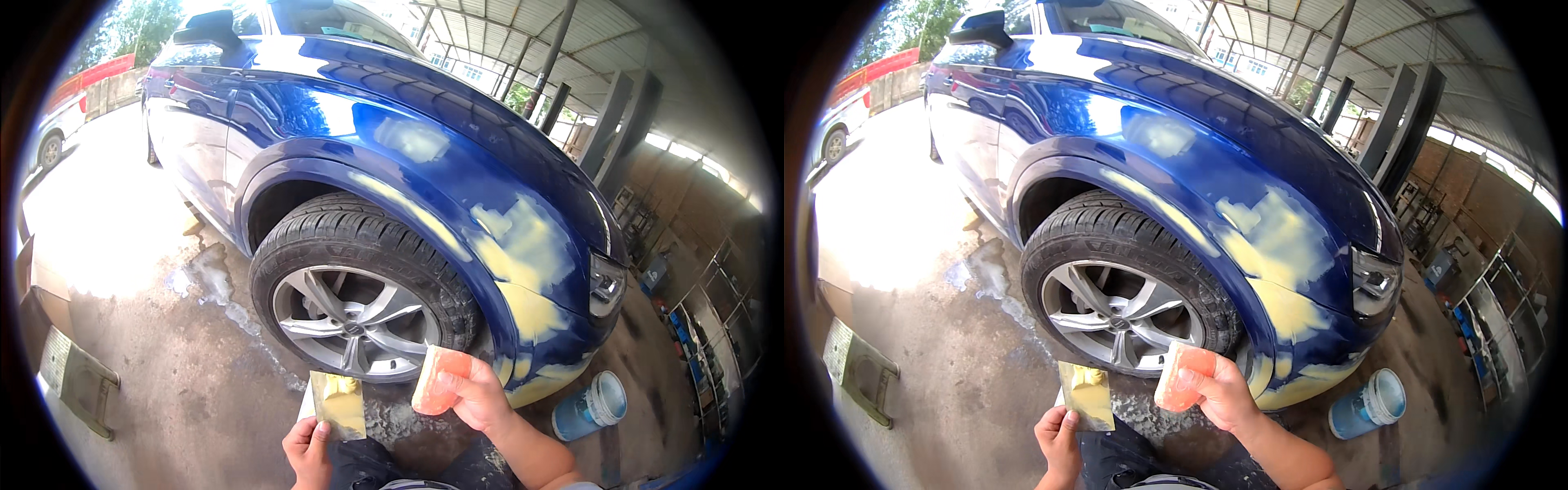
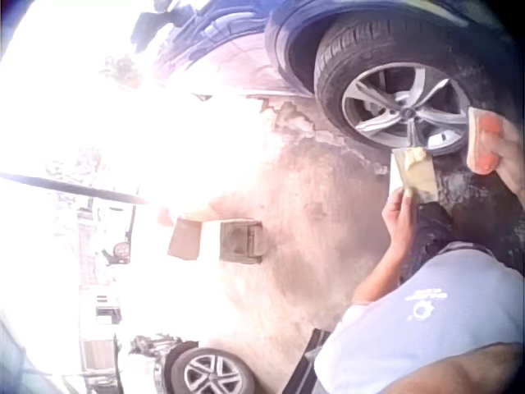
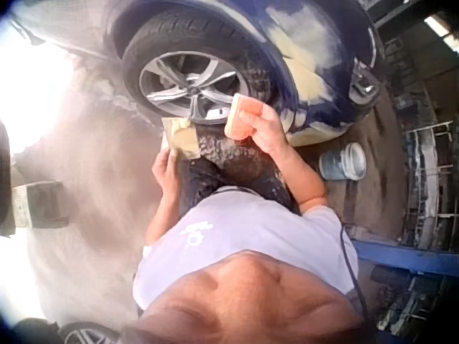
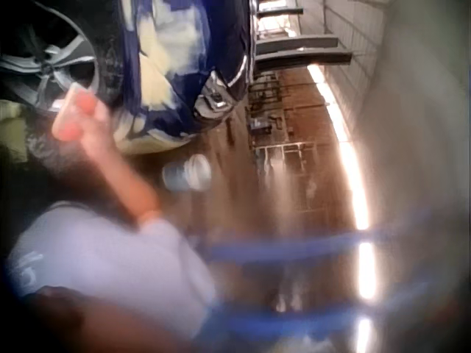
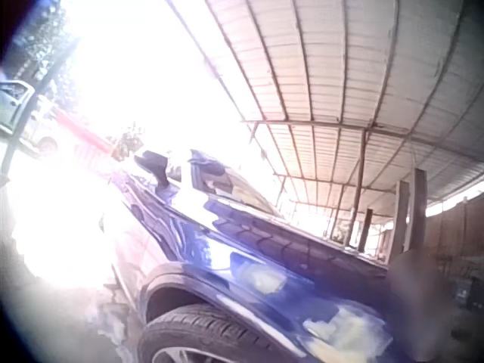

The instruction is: The person applies yellow body filler to the front wheel arch of a blue car using a spreader and a sanding block. They smooth the filler across the panel, then walk through the garage.

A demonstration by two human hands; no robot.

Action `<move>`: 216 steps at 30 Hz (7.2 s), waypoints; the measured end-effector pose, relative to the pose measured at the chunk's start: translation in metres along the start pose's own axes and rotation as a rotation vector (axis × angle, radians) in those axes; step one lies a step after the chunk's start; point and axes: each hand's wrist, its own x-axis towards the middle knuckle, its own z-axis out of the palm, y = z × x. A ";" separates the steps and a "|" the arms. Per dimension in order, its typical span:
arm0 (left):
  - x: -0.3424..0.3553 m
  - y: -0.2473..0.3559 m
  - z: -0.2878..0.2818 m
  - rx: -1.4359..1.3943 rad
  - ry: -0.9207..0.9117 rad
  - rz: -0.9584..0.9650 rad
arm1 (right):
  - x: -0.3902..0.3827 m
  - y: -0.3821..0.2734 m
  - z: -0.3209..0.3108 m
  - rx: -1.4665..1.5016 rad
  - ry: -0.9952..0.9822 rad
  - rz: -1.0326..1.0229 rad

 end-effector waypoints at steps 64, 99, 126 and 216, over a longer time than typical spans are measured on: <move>0.396 0.560 0.145 0.653 -0.234 -0.029 | 0.298 -0.333 0.408 -0.995 0.270 -0.528; 0.470 0.301 0.498 -0.022 -1.117 0.127 | 0.158 -0.186 0.256 0.234 1.122 0.029; 0.468 0.227 0.578 0.024 -1.594 0.243 | 0.290 -0.209 0.225 -1.772 1.073 -0.103; 0.412 0.231 0.505 0.214 -1.618 0.164 | 0.153 -0.129 0.109 -1.584 1.307 -0.358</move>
